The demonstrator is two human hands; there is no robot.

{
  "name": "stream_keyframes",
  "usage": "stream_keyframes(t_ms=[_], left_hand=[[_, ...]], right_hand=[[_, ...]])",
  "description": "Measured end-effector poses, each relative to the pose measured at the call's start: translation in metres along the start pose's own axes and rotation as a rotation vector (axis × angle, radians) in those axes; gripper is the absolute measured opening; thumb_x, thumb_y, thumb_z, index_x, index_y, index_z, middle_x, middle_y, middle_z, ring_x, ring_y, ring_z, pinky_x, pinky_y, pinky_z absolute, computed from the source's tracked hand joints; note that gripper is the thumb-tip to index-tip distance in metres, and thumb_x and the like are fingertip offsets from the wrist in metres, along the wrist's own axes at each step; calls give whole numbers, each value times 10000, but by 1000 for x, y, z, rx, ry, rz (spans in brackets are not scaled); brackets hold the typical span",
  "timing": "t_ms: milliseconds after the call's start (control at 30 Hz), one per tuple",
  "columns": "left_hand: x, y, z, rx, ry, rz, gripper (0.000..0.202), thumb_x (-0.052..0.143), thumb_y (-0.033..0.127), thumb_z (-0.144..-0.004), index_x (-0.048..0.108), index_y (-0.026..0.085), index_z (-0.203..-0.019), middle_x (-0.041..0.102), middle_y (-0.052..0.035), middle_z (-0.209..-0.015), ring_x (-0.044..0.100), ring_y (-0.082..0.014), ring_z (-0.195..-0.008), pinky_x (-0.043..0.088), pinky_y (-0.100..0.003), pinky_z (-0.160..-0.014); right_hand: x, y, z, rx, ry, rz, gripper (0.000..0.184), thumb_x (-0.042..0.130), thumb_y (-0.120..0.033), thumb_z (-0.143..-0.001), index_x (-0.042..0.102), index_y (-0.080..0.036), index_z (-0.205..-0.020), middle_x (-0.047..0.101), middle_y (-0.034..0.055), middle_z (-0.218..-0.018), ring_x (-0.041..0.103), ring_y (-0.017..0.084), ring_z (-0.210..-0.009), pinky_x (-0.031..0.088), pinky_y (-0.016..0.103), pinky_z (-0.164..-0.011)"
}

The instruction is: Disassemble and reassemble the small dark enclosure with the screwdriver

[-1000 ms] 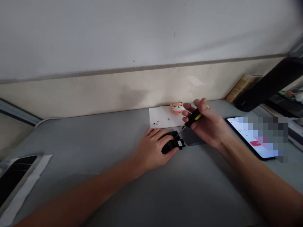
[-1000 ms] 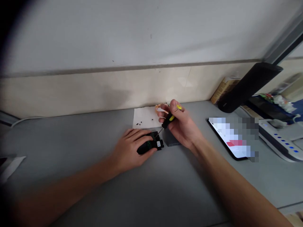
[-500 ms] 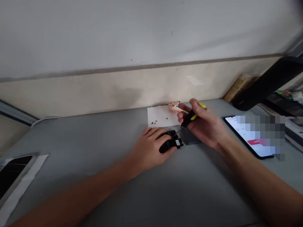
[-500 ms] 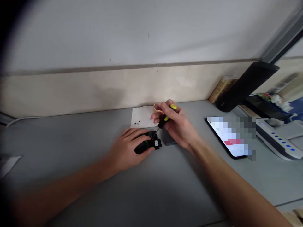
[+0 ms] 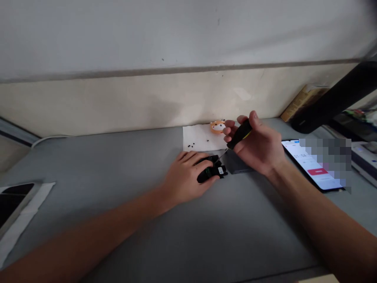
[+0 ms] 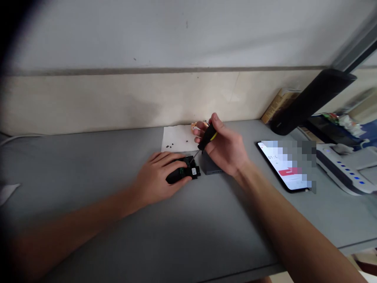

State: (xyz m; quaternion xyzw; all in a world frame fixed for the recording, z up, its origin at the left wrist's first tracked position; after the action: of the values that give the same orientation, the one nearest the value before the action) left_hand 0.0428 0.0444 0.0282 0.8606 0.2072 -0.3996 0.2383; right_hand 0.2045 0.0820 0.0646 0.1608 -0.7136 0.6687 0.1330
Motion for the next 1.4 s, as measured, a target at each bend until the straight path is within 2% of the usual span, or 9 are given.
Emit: stream_keyframes(t_ms=[167, 300, 500, 700, 833, 1000, 1133, 1267, 1400], left_hand=[[1, -1, 0, -5, 4, -8, 171, 704, 358, -921, 719, 218, -1017, 767, -52, -1154, 700, -235, -1038, 528, -397, -937], [1, -1, 1, -14, -2, -4, 158, 697, 347, -925, 717, 222, -1020, 765, -49, -1169, 699, -232, -1045, 529, -394, -939], [1, -1, 1, -3, -4, 3, 160, 671, 363, -947, 708, 224, -1017, 764, -49, -1161, 703, -236, -1038, 530, -403, -925], [3, -3, 1, -50, -22, 37, 160, 715, 358, -907, 697, 232, -1004, 767, -52, -1133, 696, -247, -1052, 531, -416, -944], [2, -3, 1, -39, -5, 37, 144, 712, 341, -915, 706, 230, -1005, 764, -47, -1151, 697, -237, -1045, 530, -406, -939], [2, -1, 0, -27, -5, 19, 152, 702, 361, -929, 719, 233, -1008, 762, -44, -1166, 698, -237, -1042, 529, -407, -934], [1, -2, 0, -36, -13, 17, 159, 694, 364, -933, 724, 235, -1020, 761, -50, -1165, 693, -239, -1050, 529, -413, -940], [2, -2, 0, -31, -38, 30, 149, 689, 358, -934, 722, 240, -1020, 760, -46, -1172, 694, -241, -1047, 535, -416, -923], [0, -1, 0, -31, -30, 26, 148, 689, 359, -939, 715, 236, -1017, 759, -44, -1181, 693, -243, -1059, 535, -419, -929]], right_hand=[[-3, 4, -6, -62, -6, 163, 595, 685, -796, -751, 439, -258, -688, 390, -48, -571, 454, 127, -502, 418, 301, -478], [1, -2, -4, -68, 25, 152, 514, 581, -785, -846, 588, -274, -792, 480, -8, -599, 571, 187, -626, 446, 318, -509], [3, -3, 2, -44, 9, 76, 431, 764, -636, -780, 553, -261, -761, 616, 9, -787, 633, 184, -760, 521, 322, -627], [1, 0, -1, -112, 28, 161, 522, 808, -670, -729, 472, -270, -711, 341, -70, -554, 427, 132, -499, 436, 304, -505], [8, -3, 1, -61, 8, 107, 443, 651, -725, -834, 607, -284, -853, 480, -31, -605, 567, 174, -626, 497, 322, -582], [2, -2, 1, -68, 7, 41, 515, 796, -698, -713, 530, -260, -771, 614, -10, -791, 648, 168, -758, 536, 310, -675], [-7, -11, 3, -215, 38, 329, 560, 798, -687, -725, 448, -250, -736, 506, -53, -658, 573, 134, -590, 466, 288, -583], [-6, -19, 8, -343, 36, 592, 463, 658, -700, -850, 576, -245, -859, 546, -32, -682, 531, 138, -620, 439, 292, -600], [-12, -21, 6, -396, 169, 663, 439, 639, -655, -892, 594, -233, -782, 496, -37, -623, 453, 123, -569, 363, 277, -529]])
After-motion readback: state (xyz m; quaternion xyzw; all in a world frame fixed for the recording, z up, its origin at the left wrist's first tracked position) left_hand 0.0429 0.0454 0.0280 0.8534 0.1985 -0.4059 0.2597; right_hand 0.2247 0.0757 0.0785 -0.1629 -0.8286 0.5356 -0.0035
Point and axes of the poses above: each hand's wrist, its own z-axis away from the middle knuckle, its own x-axis out of the palm, y = z × x, the point moved 6 cm from there along -z, towards the middle knuckle
